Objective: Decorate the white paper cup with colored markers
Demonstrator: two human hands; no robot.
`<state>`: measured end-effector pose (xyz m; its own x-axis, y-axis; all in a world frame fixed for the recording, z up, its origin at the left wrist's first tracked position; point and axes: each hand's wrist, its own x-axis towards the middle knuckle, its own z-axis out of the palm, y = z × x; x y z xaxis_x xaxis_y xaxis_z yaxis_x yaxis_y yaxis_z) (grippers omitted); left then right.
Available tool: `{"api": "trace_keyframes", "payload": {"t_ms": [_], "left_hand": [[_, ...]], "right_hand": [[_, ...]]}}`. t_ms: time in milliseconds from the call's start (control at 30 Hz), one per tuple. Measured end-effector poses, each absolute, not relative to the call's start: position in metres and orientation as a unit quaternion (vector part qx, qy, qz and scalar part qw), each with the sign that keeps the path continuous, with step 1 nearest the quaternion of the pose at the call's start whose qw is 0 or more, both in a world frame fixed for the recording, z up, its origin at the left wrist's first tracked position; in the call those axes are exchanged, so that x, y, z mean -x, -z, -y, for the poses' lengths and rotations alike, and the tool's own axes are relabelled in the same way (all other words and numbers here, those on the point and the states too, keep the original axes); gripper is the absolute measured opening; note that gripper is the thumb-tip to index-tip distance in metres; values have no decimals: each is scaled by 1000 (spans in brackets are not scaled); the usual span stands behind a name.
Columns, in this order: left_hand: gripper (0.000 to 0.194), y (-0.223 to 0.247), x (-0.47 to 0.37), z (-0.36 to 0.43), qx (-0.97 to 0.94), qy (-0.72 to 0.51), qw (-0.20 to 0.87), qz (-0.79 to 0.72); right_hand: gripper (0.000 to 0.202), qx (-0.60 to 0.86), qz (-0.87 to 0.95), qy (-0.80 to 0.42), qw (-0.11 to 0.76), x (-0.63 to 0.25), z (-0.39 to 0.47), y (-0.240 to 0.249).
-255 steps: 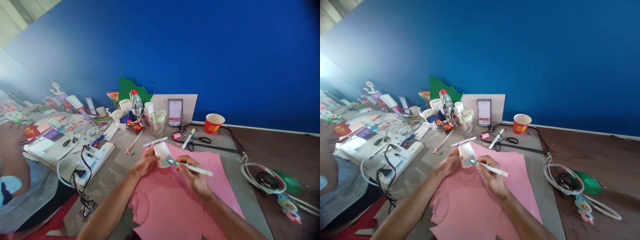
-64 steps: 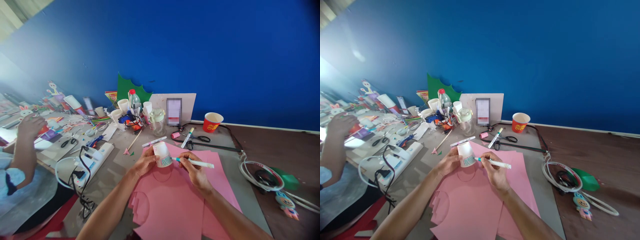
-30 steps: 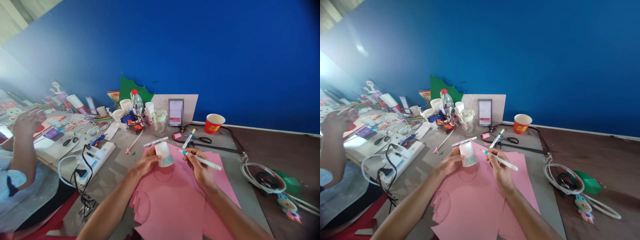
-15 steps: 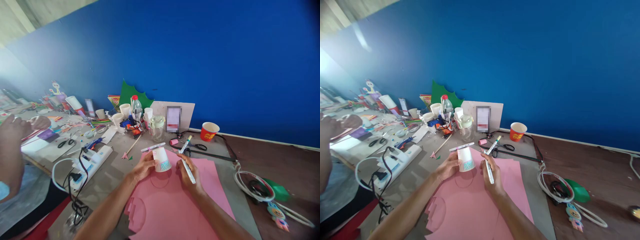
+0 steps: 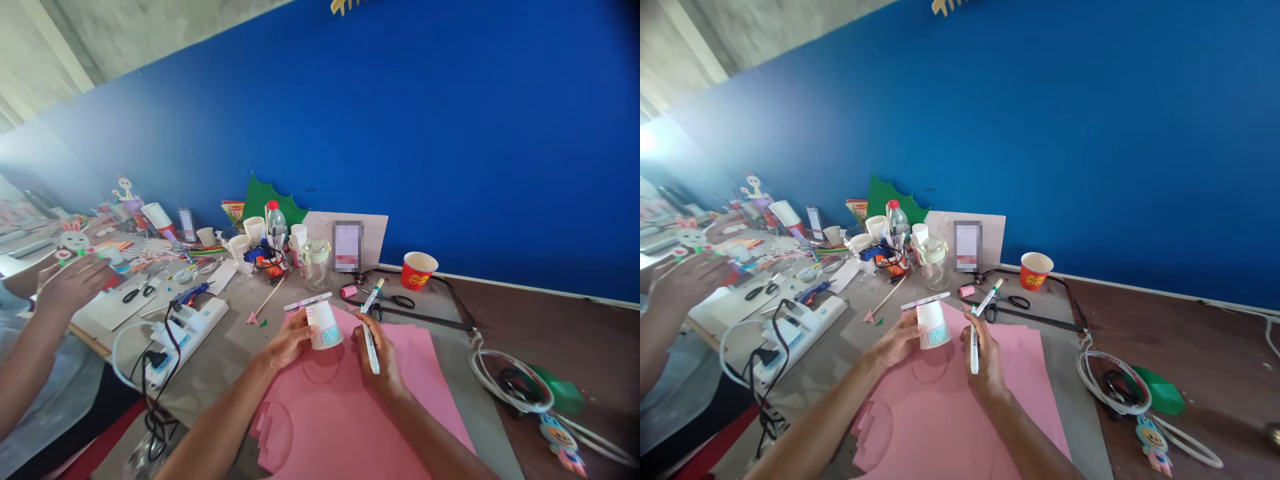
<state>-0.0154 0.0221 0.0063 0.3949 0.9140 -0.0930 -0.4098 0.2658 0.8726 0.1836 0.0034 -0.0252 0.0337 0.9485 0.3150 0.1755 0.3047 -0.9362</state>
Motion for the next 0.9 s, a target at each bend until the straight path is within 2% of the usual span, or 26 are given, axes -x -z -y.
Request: {"api": "trace_keyframes", "payload": {"t_ms": [333, 533, 767, 900], "left_hand": [[47, -3, 18, -20, -394, -464, 730, -310], [55, -3, 18, -22, -403, -453, 738, -295], [51, -5, 14, -20, -385, -472, 734, -300], [56, 3, 13, -20, -404, -485, 709, -314]], "right_hand": [[33, 419, 624, -317, 578, -180, -8, 32], [32, 414, 652, -293, 564, -179, -6, 33], [31, 372, 696, -282, 546, -177, -6, 33], [35, 348, 708, -288, 543, -176, -6, 34]]}}
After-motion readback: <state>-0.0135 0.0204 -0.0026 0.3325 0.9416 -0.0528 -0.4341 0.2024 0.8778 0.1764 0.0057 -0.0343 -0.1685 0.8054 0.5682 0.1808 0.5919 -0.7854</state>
